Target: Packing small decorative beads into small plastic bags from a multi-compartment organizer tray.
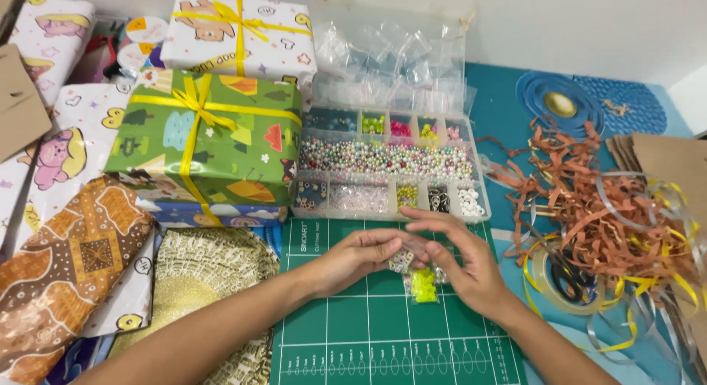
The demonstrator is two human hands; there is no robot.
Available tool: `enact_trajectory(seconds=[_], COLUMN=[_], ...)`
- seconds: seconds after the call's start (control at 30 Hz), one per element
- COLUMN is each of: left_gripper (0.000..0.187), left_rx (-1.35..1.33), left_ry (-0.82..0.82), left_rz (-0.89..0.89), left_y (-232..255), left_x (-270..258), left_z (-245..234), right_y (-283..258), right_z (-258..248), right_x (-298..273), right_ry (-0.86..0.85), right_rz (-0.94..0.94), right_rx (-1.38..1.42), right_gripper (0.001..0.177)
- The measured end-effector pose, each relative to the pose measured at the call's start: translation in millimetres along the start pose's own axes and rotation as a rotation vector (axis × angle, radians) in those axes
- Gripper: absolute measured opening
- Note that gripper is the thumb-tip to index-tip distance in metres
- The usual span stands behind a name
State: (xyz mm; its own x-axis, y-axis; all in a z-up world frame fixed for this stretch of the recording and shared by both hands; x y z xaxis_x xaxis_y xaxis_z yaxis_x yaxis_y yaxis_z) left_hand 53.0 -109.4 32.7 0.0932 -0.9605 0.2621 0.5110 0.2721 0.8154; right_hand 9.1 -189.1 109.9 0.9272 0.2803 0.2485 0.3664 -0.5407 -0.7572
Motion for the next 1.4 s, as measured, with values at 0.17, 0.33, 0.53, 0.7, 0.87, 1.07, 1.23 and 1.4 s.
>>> enact_trajectory(seconds=[0.17, 0.33, 0.53, 0.7, 0.87, 1.07, 1.23, 1.4], left_gripper=[0.034, 0.047, 0.024, 0.024, 0.024, 0.025, 0.023, 0.05], left_rx=[0.032, 0.301, 0.963, 0.938, 0.925, 0.919, 0.818, 0.7], left_ry=[0.065, 0.207, 0.568, 0.611, 0.561, 0.541, 0.478, 0.242], left_rz=[-0.062, 0.153, 0.383, 0.375, 0.328, 0.315, 0.256, 0.11], left_y=[-8.4, 31.3, 74.5, 72.4, 71.1, 71.1, 53.4, 33.0], left_x=[0.8, -10.2, -38.6, -40.1, -35.9, -34.6, -27.1, -9.5], left_z=[-10.5, 15.3, 28.3, 18.9, 21.3, 23.1, 11.4, 32.8], right_y=[-15.0, -30.2, -41.9, -56.2, -50.5, -48.9, -33.2, -9.7], right_z=[-10.1, -28.9, -22.6, 0.2, 17.2, 16.1, 9.2, -31.2], right_x=[-3.1, -20.1, -25.7, -17.7, -8.9, -7.2, -10.5, -10.4], right_ry=[0.046, 0.243, 0.361, 0.233, 0.065, 0.039, 0.088, 0.161], right_rz=[-0.166, -0.239, -0.252, -0.272, -0.275, -0.264, -0.201, 0.042], right_rx=[-0.477, -0.528, -0.638, -0.839, -0.851, -0.824, -0.809, -0.394], right_gripper=[0.017, 0.016, 0.012, 0.005, 0.007, 0.008, 0.005, 0.01])
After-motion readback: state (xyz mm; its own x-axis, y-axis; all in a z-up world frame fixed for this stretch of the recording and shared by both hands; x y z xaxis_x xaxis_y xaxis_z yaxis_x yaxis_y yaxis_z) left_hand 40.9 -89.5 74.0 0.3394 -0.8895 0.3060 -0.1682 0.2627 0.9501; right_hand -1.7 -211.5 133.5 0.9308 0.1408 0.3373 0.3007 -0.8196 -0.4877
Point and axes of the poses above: each hand's wrist, its own x-axis towards the middle knuckle, its own z-axis out of the palm, y = z × x, the point moved 10 cm from there along x, towards the middle knuckle, and after that the axes turned 12 degrees about -y, right-handed, at the moved point
